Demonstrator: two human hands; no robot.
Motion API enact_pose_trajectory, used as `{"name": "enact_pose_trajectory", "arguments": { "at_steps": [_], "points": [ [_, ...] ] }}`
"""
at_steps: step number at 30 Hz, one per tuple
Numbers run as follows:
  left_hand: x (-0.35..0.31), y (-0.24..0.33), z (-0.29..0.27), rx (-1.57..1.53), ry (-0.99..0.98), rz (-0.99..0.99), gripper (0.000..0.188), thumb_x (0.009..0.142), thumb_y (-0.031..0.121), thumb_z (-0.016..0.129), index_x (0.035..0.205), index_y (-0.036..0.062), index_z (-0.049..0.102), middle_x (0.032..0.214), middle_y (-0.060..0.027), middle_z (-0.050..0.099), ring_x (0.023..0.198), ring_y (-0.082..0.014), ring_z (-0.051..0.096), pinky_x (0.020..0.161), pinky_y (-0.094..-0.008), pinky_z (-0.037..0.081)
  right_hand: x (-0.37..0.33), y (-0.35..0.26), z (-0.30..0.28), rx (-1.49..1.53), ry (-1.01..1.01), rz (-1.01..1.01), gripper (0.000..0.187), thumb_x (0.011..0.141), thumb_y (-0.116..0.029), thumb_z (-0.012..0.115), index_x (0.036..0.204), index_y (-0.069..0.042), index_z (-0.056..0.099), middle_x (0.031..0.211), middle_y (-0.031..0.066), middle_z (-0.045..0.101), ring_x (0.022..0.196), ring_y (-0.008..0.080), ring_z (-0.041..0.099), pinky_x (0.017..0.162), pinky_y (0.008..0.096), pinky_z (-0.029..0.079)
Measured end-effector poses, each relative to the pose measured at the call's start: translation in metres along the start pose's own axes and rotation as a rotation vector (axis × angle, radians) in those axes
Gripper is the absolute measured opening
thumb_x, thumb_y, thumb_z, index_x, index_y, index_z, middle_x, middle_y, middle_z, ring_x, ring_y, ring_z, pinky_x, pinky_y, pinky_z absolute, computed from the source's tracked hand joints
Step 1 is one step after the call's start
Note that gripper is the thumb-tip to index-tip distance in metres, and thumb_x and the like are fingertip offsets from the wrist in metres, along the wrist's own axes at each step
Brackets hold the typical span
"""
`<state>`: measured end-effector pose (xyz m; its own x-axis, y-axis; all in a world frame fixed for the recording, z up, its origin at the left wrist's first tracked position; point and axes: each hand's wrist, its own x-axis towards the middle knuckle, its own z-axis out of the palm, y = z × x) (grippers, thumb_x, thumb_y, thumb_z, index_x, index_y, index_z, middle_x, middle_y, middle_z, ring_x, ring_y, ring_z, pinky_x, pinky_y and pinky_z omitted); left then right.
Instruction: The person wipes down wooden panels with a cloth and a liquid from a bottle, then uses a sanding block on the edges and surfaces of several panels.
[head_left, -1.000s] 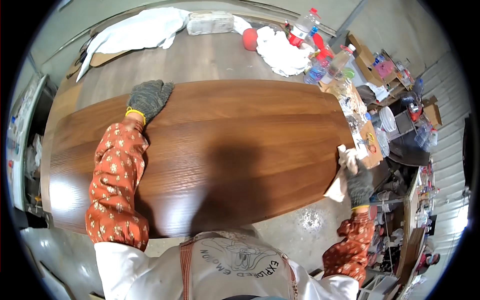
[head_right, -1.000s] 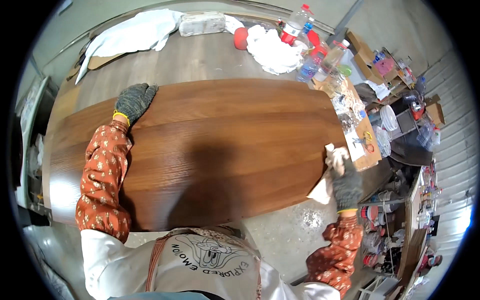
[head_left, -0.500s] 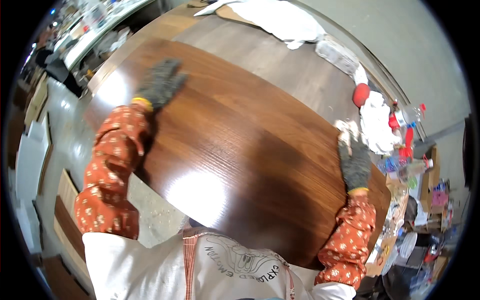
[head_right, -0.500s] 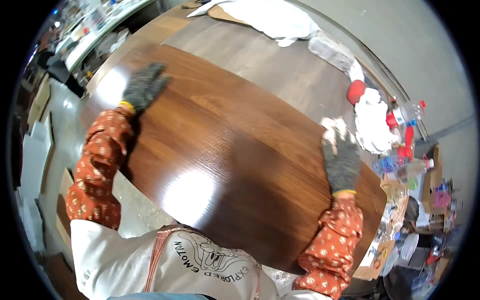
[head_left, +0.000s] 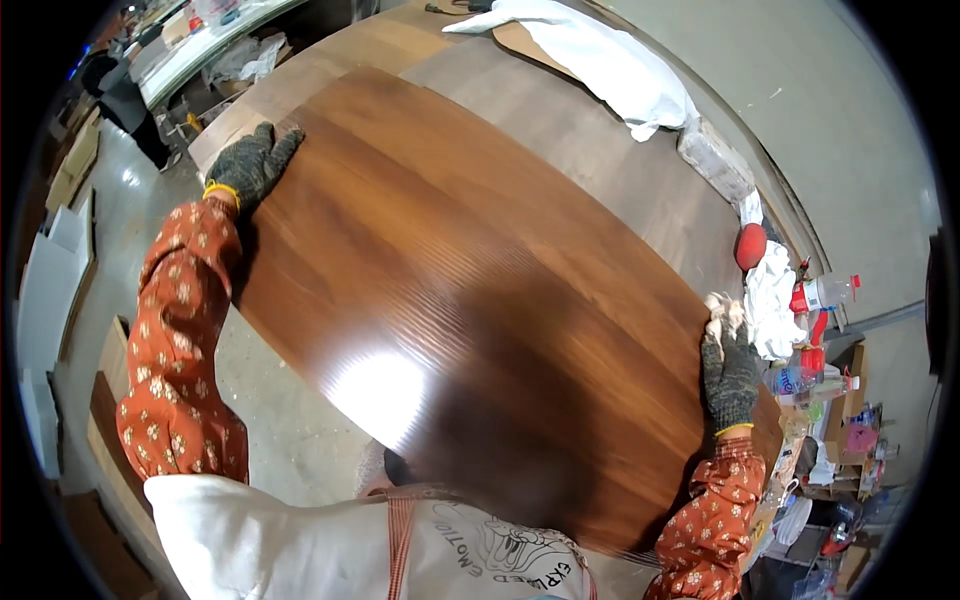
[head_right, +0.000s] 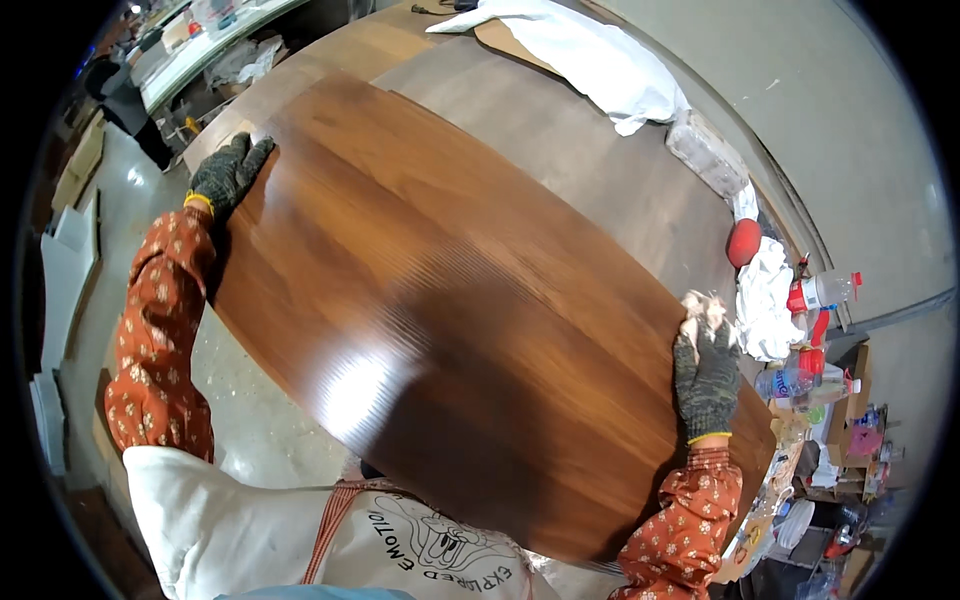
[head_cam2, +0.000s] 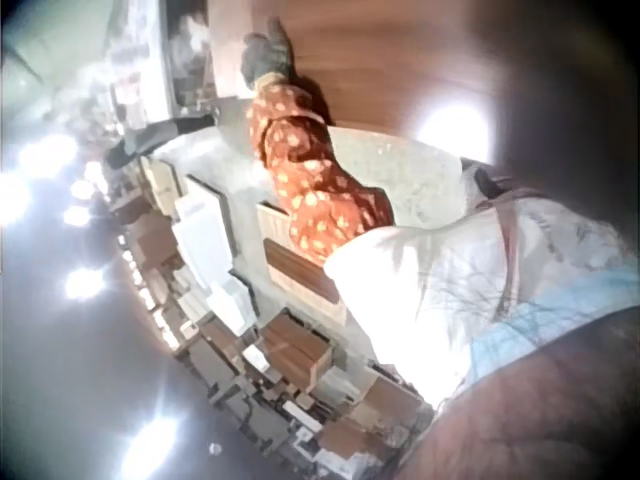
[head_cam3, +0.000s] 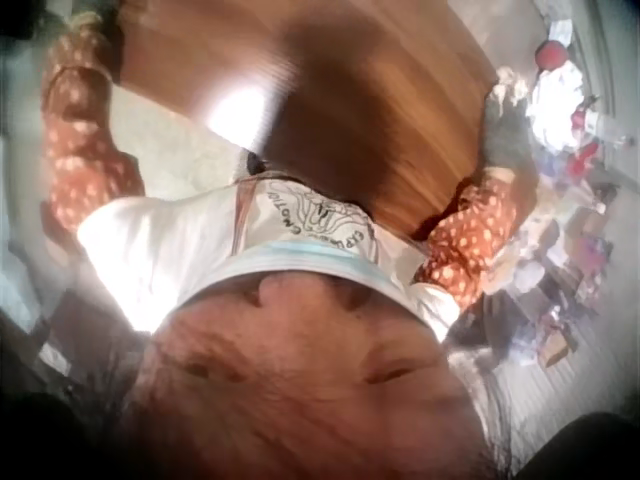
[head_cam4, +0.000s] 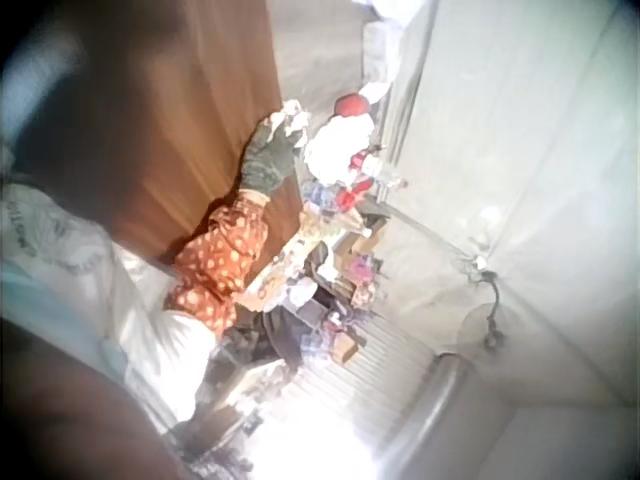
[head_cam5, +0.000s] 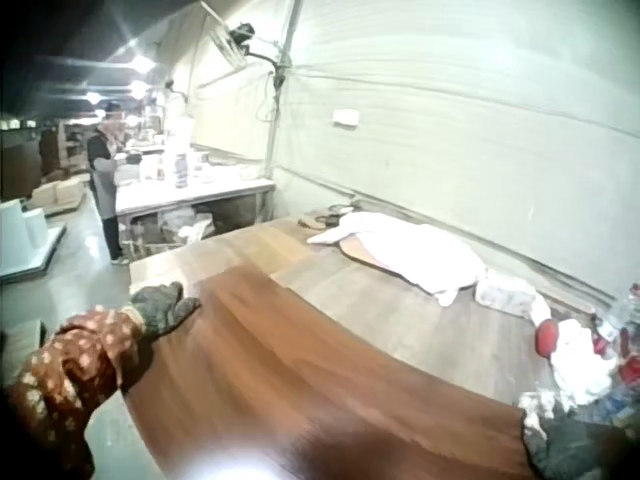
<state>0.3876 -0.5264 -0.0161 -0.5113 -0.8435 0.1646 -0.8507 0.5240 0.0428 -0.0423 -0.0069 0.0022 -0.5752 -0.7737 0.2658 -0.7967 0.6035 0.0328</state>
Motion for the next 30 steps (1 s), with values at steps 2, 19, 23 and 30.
{"name": "enact_pose_trajectory", "arguments": {
  "at_steps": [2, 19, 23, 30],
  "points": [
    [0.003, 0.007, -0.010, 0.060, -0.070, 0.004, 0.049, 0.095, 0.047, 0.036, 0.116, 0.0062, 0.053, 0.108, -0.0259, 0.058, 0.101, -0.0424, 0.055, 0.087, -0.0480, 0.043, 0.022, -0.044, 0.001, -0.122, 0.013, -0.169, 0.042, 0.092, -0.023, 0.052, 0.131, -0.008, 0.048, 0.142, 0.0157, 0.040, 0.127, 0.0360, 0.039, 0.105, 0.0425, 0.033],
    [-0.018, 0.012, -0.011, -0.209, -0.018, 0.002, 0.066, 0.091, 0.052, 0.046, 0.125, -0.0049, 0.048, 0.108, -0.0249, 0.061, 0.096, -0.0404, 0.059, 0.085, -0.0465, 0.046, 0.238, -0.329, 0.072, 0.209, 0.063, -0.622, 0.044, 0.097, -0.039, 0.035, 0.135, -0.019, 0.044, 0.137, 0.0138, 0.045, 0.120, 0.0325, 0.047, 0.099, 0.0400, 0.039],
    [-0.016, 0.013, -0.018, -0.211, 0.027, 0.037, 0.068, 0.091, 0.053, 0.046, 0.125, -0.0059, 0.048, 0.106, -0.0244, 0.061, 0.092, -0.0400, 0.060, 0.081, -0.0473, 0.047, 0.190, -0.227, 0.039, 0.147, -0.288, -0.081, 0.050, 0.096, -0.047, 0.037, 0.129, -0.012, 0.052, 0.132, 0.0162, 0.051, 0.117, 0.0365, 0.050, 0.098, 0.0399, 0.040],
    [-0.002, 0.009, 0.024, -0.058, 0.192, 0.441, 0.035, 0.093, 0.018, 0.049, 0.128, 0.0218, 0.054, 0.118, -0.0261, 0.056, 0.095, -0.0414, 0.059, 0.081, -0.0460, 0.049, 0.214, -0.287, 0.073, 0.229, 0.330, -0.530, 0.024, 0.091, -0.023, 0.046, 0.109, -0.015, 0.059, 0.121, 0.0137, 0.056, 0.103, 0.0353, 0.056, 0.087, 0.0448, 0.047]
  ]
}}
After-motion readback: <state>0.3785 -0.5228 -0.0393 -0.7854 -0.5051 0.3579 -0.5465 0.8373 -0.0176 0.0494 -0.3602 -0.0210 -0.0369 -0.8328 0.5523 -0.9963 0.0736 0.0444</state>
